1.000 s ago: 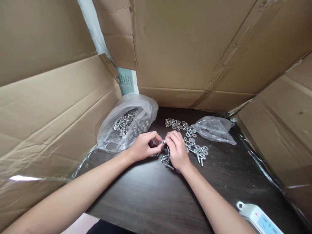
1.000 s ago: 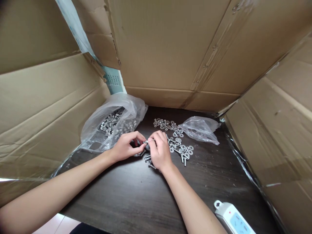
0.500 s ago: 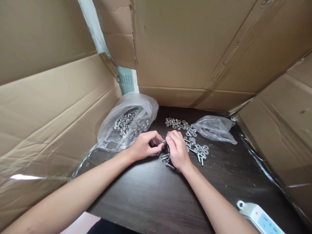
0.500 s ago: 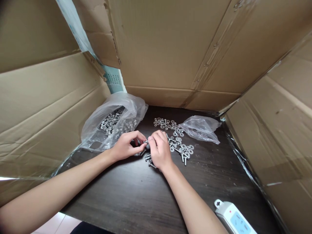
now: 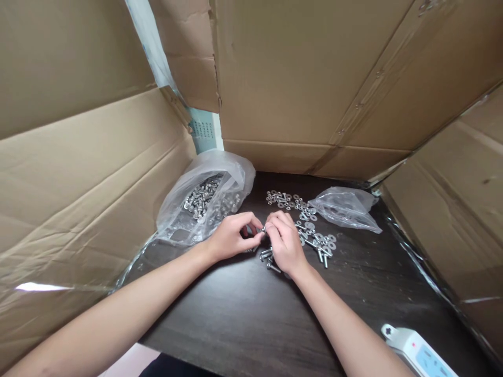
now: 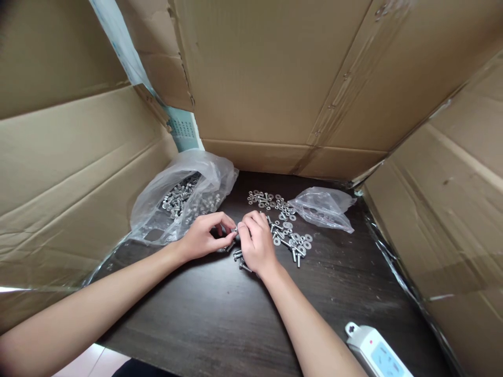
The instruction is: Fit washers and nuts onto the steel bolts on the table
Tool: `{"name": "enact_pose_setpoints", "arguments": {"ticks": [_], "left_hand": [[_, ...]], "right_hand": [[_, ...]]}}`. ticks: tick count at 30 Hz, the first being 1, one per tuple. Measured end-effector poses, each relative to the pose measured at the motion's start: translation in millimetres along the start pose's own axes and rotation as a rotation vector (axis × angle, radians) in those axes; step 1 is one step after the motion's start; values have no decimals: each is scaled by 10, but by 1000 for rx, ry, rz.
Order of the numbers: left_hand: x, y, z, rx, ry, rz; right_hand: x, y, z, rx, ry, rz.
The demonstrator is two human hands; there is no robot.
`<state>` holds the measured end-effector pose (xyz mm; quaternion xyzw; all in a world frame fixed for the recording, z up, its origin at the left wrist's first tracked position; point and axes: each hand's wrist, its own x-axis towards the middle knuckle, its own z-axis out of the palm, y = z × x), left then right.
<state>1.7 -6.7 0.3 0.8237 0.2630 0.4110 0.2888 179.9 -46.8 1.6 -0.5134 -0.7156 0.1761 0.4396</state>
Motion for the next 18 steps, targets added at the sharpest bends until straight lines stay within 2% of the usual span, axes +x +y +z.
{"name": "enact_pose_setpoints", "arguments": {"ticks": [11,18], "left_hand": [[7,13,-8,9,-5,13],[1,10,-7,13,-2,-2]], "right_hand": [[-3,19,-1,21,-7,-35],[0,-5,-1,-13,4,0]]}}
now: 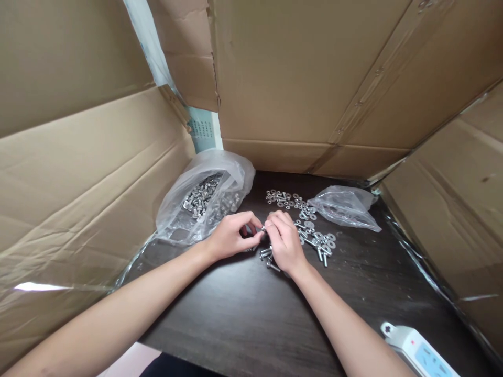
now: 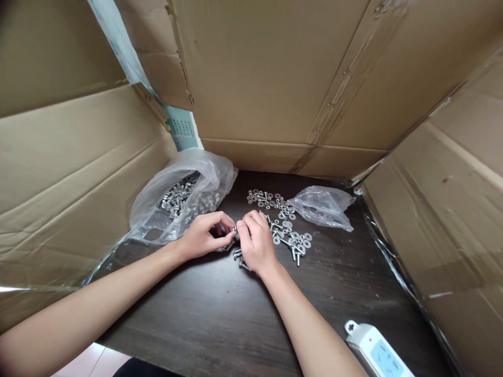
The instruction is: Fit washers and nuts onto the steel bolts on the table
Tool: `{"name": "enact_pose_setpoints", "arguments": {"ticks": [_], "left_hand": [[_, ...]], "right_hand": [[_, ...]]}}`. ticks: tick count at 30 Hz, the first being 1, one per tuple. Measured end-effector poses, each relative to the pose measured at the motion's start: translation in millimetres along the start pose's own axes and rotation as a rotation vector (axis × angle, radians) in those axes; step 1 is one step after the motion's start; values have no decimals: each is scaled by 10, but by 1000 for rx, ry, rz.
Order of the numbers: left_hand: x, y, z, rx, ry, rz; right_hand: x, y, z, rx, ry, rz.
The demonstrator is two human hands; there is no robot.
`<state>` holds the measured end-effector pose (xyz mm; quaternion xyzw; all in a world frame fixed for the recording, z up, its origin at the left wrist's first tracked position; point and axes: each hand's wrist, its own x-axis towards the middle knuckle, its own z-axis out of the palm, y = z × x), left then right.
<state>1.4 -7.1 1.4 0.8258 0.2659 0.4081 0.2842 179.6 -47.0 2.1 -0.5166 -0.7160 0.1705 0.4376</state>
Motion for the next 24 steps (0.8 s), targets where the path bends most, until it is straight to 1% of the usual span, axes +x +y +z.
{"name": "enact_pose_setpoints", "arguments": {"ticks": [3,7,15,19,24], "left_hand": [[-2,3,-4,4,6,-18],[-6,-1,-3,11,-4,-10],[8,11,-8,33,-19,5],[13,11,-7,23,-17,7],[9,20,-8,19,-1,-27]], "right_hand": [[2,-2,-10,35,2,15],[5,19,-6,64,-30,-4],[14,50,5,63,-54,-29],[18,40,13,38,-47,-23],[15,-4,-3,43,-9,16]]}}
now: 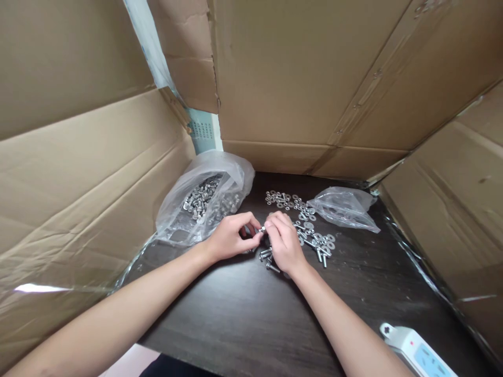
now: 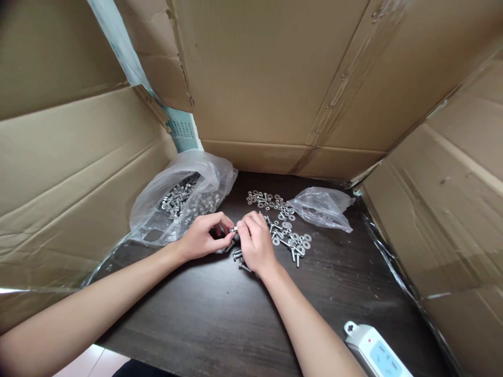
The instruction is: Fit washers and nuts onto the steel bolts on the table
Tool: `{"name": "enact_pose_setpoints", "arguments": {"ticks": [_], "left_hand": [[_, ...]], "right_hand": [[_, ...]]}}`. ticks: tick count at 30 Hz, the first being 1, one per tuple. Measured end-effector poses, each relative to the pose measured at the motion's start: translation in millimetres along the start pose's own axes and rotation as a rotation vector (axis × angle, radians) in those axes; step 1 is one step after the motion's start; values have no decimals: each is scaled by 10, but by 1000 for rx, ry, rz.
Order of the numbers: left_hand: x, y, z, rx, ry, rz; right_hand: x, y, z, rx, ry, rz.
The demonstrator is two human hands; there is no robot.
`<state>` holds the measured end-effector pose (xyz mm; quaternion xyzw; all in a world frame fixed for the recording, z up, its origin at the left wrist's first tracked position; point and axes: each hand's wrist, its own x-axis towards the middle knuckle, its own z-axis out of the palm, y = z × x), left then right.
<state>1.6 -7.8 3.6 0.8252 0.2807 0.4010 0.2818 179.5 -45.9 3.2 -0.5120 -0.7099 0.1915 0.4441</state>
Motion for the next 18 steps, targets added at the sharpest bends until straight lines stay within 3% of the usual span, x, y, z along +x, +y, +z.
{"name": "enact_pose_setpoints", "arguments": {"ticks": [12,18], "left_hand": [[14,18,-4,-7,-17,1],[17,21,0,-26,-1,-4]], "right_hand": [[10,30,14,-20,-72,-34],[-5,0,2,-8,-9,-1]]}}
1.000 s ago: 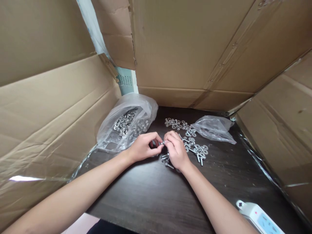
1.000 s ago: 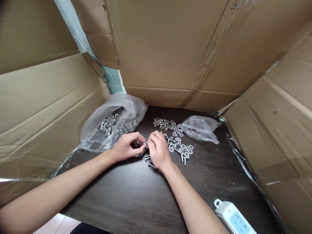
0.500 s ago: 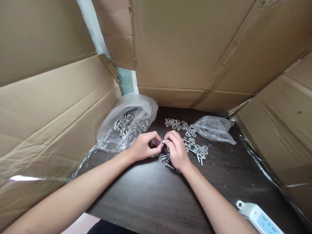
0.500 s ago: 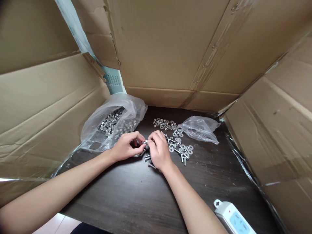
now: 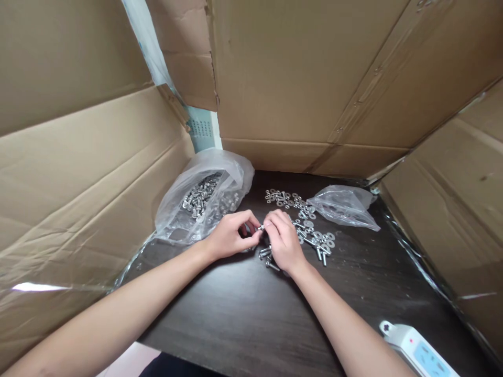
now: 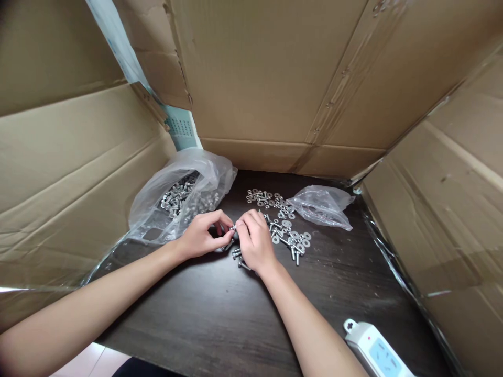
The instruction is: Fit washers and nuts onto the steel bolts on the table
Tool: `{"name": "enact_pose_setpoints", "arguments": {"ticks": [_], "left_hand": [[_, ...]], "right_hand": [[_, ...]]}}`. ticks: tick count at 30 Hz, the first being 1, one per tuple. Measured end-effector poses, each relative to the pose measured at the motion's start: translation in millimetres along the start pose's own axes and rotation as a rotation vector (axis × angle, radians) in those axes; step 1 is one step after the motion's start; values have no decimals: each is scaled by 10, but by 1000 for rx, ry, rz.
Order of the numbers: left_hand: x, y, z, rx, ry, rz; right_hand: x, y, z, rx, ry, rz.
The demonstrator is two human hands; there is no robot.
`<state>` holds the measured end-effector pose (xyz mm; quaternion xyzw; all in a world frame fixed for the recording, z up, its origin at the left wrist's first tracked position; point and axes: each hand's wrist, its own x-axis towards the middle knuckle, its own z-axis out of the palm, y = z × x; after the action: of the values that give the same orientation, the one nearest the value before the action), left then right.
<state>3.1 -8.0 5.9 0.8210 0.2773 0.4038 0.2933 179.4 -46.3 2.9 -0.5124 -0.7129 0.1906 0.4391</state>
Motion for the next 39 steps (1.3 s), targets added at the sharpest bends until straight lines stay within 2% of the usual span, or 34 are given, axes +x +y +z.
{"name": "enact_pose_setpoints", "arguments": {"ticks": [8,13,20,30,39], "left_hand": [[-10,-8,-2,11,-21,-12],[-10,-17,2,22,-27,-11],[-12,-10,-1,23,-16,-24],[-25,-33,-22,75,-75,-30],[-36,-39,-17,96,-44,-17]], "right_hand": [[11,13,-17,26,-23,-23],[14,33,12,-39,-34,-20],[-5,-1,-6,-34,17,20],[4,52,14,-48,14,8],[-6,3,-7,-26,56,29]]}}
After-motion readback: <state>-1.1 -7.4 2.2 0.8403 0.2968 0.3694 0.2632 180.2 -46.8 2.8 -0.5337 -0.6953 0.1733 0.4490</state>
